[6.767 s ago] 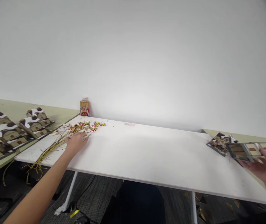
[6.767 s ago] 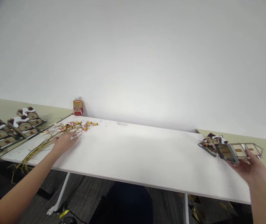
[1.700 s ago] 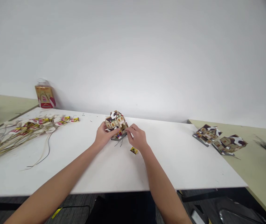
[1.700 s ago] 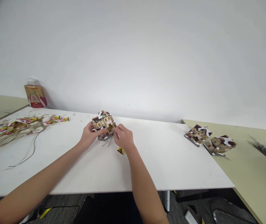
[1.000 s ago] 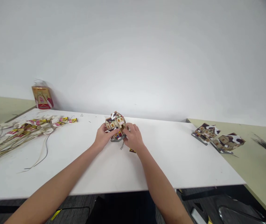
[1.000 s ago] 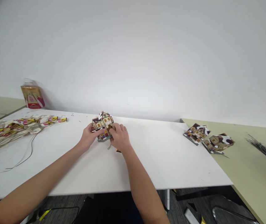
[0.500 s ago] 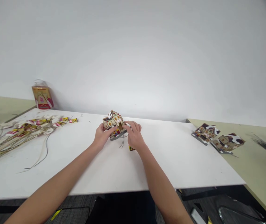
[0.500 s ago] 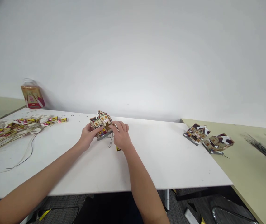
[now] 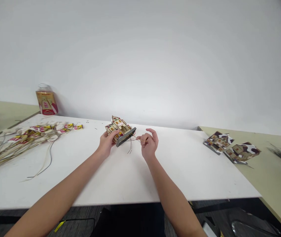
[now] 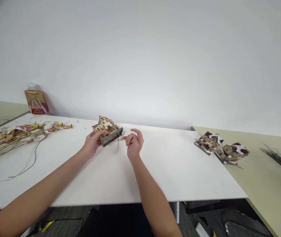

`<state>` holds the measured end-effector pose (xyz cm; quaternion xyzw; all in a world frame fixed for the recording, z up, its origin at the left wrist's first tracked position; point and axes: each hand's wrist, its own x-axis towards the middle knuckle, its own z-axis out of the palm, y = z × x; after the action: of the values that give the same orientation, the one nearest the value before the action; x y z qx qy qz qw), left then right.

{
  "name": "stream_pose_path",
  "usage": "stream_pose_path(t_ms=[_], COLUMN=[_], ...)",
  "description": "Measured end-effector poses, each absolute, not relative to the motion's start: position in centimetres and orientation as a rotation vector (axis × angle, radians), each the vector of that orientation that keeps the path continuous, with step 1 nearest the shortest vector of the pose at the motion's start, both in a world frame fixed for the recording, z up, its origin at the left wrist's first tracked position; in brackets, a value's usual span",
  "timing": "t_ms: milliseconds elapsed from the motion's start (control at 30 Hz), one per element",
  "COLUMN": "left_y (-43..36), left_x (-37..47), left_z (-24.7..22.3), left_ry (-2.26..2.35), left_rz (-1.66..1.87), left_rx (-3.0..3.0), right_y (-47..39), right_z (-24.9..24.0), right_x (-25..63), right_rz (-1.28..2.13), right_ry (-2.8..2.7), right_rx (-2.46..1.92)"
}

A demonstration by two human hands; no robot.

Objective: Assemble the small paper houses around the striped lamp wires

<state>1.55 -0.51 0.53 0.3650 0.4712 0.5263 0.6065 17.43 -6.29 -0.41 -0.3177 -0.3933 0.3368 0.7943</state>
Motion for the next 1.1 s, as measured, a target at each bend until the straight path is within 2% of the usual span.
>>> stream_pose_path(t_ms=[200, 400, 500, 667, 1100], left_y=[-0.3, 0.1, 0.2, 0.2, 0.7], left_x=[1.4, 0.7, 0.5, 0.4, -0.2], left_z=[0.5, 0.8, 0.9, 0.7, 0.4], left_ry=[1.058, 1.002, 0.946, 0.888, 0.855], left_rz=[1.266, 1.358, 1.35, 1.313, 1.215], left_rx=[0.784, 0.834, 0.906, 0.952, 0.997], right_y=[-5.6, -5.1, -5.2, -5.4, -4.8], right_z=[0.3, 0.0, -0.2, -0.7, -1.9], right_x=[18.5, 19.0, 19.3, 19.7, 20.3], right_rz=[1.001, 1.1, 0.952, 0.523, 0.212], right_ry=[-0.626, -0.677, -0.785, -1.278, -1.609], right_rx=[-0.809, -1.211, -1.303, -1.393, -1.345])
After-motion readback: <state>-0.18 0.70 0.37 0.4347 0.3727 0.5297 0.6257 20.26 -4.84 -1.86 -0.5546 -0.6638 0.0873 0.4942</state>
